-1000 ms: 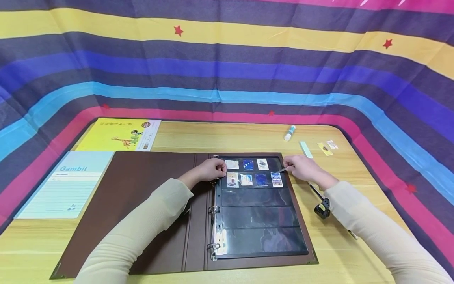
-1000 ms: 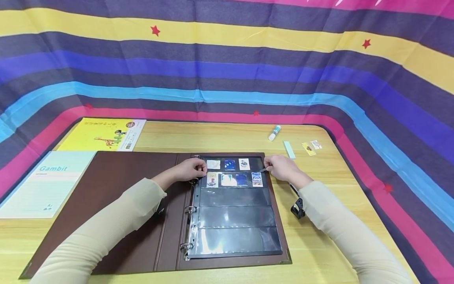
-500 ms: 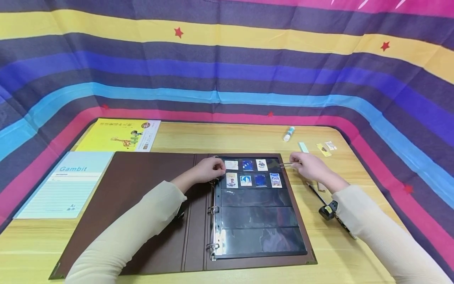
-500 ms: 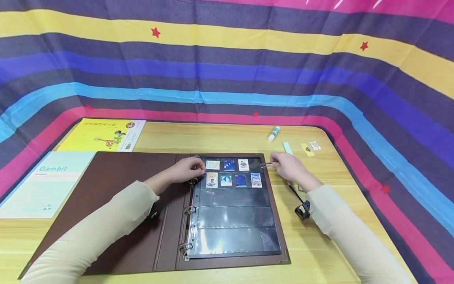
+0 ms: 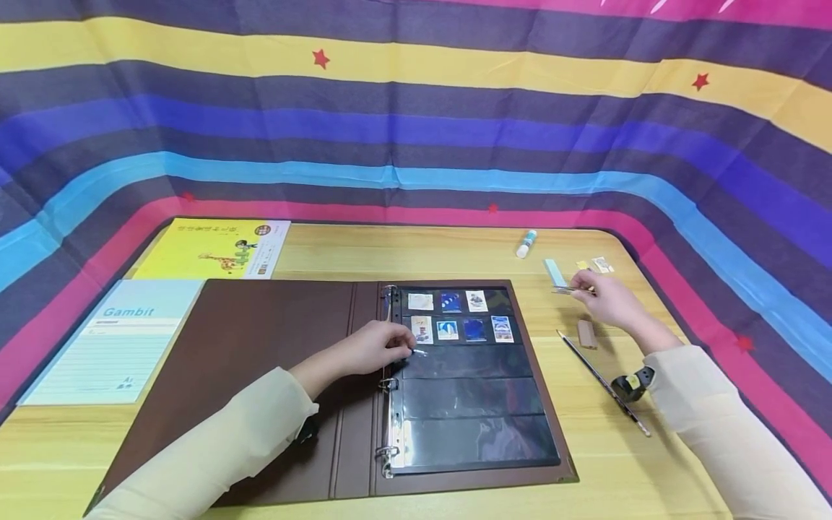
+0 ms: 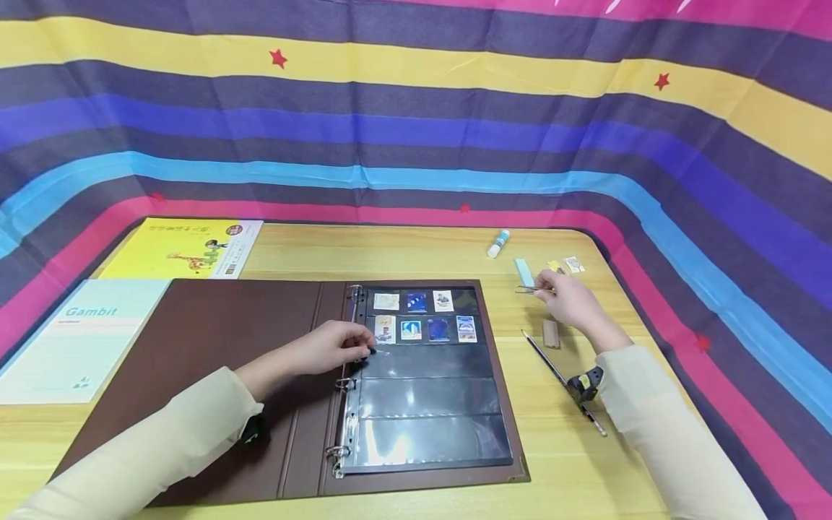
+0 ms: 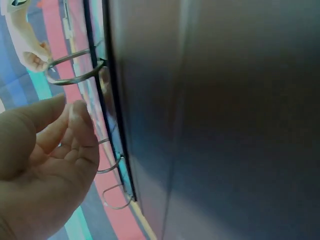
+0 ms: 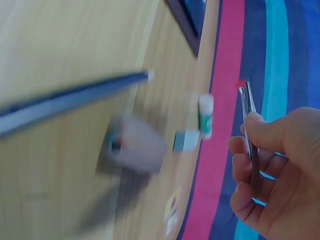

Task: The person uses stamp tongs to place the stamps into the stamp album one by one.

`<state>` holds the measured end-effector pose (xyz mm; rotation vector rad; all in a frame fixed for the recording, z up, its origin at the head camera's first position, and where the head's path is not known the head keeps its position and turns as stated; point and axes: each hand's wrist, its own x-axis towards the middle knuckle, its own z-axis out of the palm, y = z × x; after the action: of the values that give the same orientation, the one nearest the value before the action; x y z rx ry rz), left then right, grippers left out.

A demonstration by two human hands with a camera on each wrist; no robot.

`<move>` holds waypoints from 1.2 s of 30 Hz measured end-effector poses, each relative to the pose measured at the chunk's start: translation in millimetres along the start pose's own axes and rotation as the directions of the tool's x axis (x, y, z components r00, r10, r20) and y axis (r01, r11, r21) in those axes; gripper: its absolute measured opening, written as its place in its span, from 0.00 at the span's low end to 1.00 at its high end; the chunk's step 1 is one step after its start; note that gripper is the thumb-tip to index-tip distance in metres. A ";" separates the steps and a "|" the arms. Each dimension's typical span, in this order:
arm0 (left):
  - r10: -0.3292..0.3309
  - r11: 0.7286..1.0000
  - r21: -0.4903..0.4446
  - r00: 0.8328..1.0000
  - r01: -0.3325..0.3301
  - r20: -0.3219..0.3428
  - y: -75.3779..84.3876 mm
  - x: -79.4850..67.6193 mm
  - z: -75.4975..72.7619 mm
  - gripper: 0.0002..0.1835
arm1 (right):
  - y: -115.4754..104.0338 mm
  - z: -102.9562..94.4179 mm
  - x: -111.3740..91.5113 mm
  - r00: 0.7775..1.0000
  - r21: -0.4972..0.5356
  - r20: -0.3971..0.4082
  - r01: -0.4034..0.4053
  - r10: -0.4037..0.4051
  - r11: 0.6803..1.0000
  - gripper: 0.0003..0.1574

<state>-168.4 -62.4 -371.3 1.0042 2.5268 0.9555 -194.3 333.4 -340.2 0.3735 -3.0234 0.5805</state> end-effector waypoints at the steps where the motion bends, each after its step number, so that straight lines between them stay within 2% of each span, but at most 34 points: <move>1: -0.010 1.000 0.017 1.000 0.010 0.006 -1.0 0.0 1.4 0.09 | 4.5 -1.4 -0.2 1.000 0.006 -0.011 -0.005 0.005 1.000 0.06; 4: -0.027 0.998 0.060 0.999 0.026 0.019 -3.9 1.0 4.9 0.11 | 18.4 -5.5 -0.5 0.998 0.023 -0.034 -0.044 0.045 0.999 0.07; 7: -0.036 0.996 0.080 0.999 0.034 0.023 -5.1 1.5 6.8 0.11 | 30.8 -9.3 0.3 0.990 0.014 -0.044 -0.133 0.133 0.991 0.09; 13: -0.028 0.996 0.089 1.000 0.029 -0.008 -3.5 1.2 7.1 0.08 | 51.9 -12.6 5.0 0.953 -0.036 -0.044 -0.300 0.299 0.953 0.14; 18: -0.019 0.995 0.095 1.000 0.021 -0.023 -1.6 1.8 7.6 0.06 | 66.5 -10.2 6.8 0.930 -0.084 -0.031 -0.368 0.367 0.926 0.13; 24: -0.039 0.993 0.113 0.999 0.043 -0.036 -1.9 4.6 10.3 0.04 | 74.8 -6.5 7.4 0.923 -0.127 -0.017 -0.383 0.384 0.915 0.11; 27: -0.034 0.992 0.119 0.999 0.039 -0.042 -2.9 6.4 12.4 0.03 | 75.5 -5.3 5.7 0.923 -0.116 -0.002 -0.383 0.386 0.916 0.11; 36: -0.021 0.994 0.105 0.999 0.026 -0.047 -4.9 6.1 10.9 0.03 | 57.8 -2.8 -5.8 0.946 -0.067 0.101 -0.303 0.308 0.951 0.12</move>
<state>-170.5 -55.6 -382.7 0.9899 2.6457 0.8550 -202.8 387.9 -358.9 -0.0730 -3.2208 0.5104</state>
